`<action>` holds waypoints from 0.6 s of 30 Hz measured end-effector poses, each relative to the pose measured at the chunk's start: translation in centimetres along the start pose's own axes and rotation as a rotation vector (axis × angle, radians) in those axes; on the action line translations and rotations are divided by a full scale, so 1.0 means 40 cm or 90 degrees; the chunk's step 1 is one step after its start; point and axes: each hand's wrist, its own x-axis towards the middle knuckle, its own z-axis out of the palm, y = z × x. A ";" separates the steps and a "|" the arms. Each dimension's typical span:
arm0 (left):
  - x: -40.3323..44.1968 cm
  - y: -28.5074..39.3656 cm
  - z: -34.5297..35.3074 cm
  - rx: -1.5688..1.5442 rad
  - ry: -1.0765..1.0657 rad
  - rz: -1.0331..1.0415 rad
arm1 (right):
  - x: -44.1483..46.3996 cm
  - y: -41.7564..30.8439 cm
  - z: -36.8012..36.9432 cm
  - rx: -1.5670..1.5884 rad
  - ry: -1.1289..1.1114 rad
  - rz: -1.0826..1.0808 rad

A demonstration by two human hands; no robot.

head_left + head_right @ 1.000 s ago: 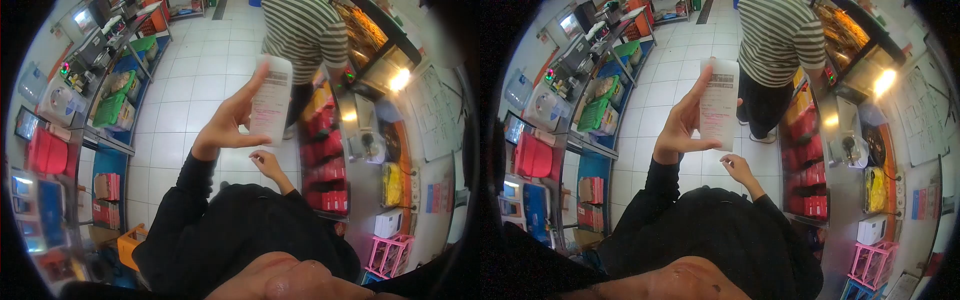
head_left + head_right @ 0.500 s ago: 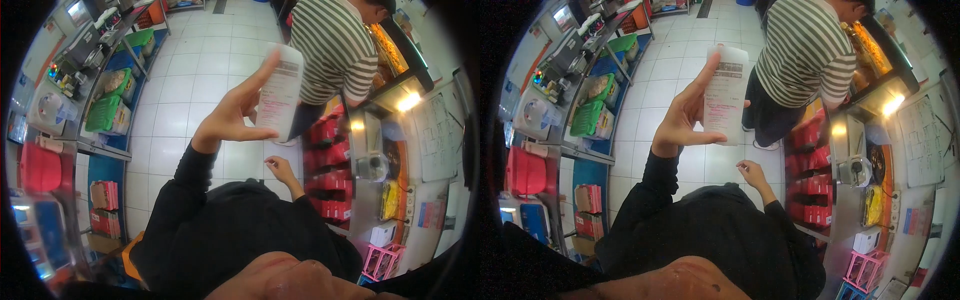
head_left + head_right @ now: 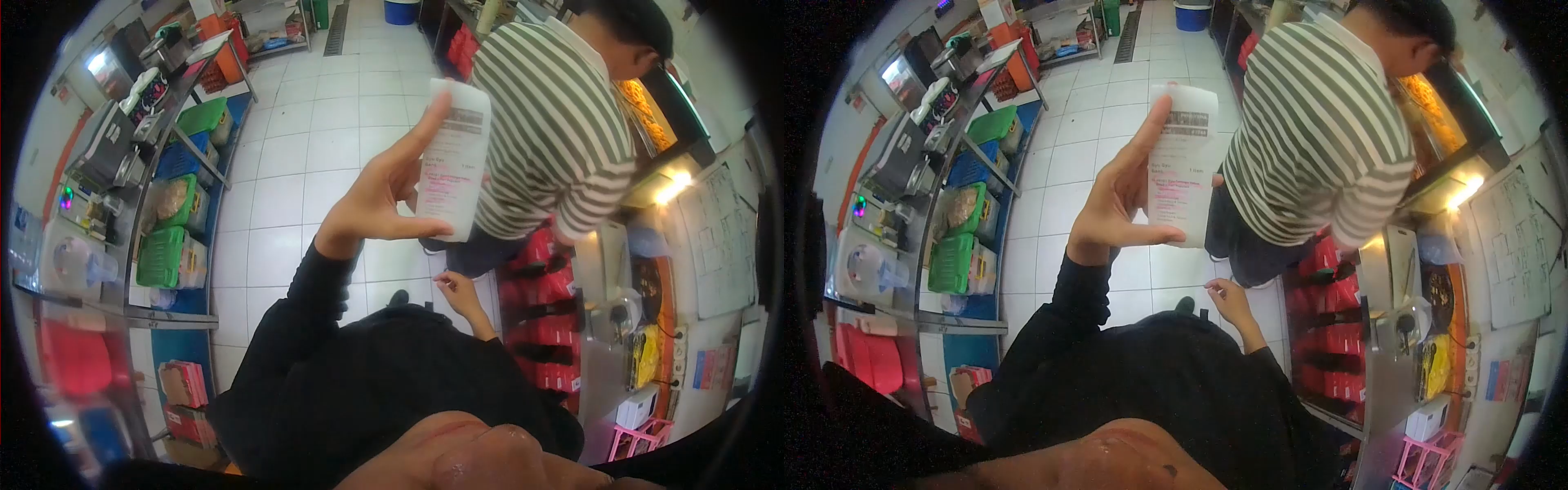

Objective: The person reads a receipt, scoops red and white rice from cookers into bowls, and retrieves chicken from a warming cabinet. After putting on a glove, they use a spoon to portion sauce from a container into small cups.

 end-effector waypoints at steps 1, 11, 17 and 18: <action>0.034 -0.017 -0.025 -0.005 -0.004 0.008 | 0.040 -0.005 0.003 0.008 -0.005 0.002; 0.286 -0.247 -0.301 0.016 0.012 0.038 | 0.511 -0.174 0.000 0.018 -0.132 -0.035; 0.459 -0.463 -0.526 0.011 0.000 0.043 | 0.860 -0.190 0.015 0.088 -0.138 0.005; 0.494 -0.493 -0.558 0.010 -0.006 0.047 | 0.898 -0.186 0.002 0.098 -0.128 0.027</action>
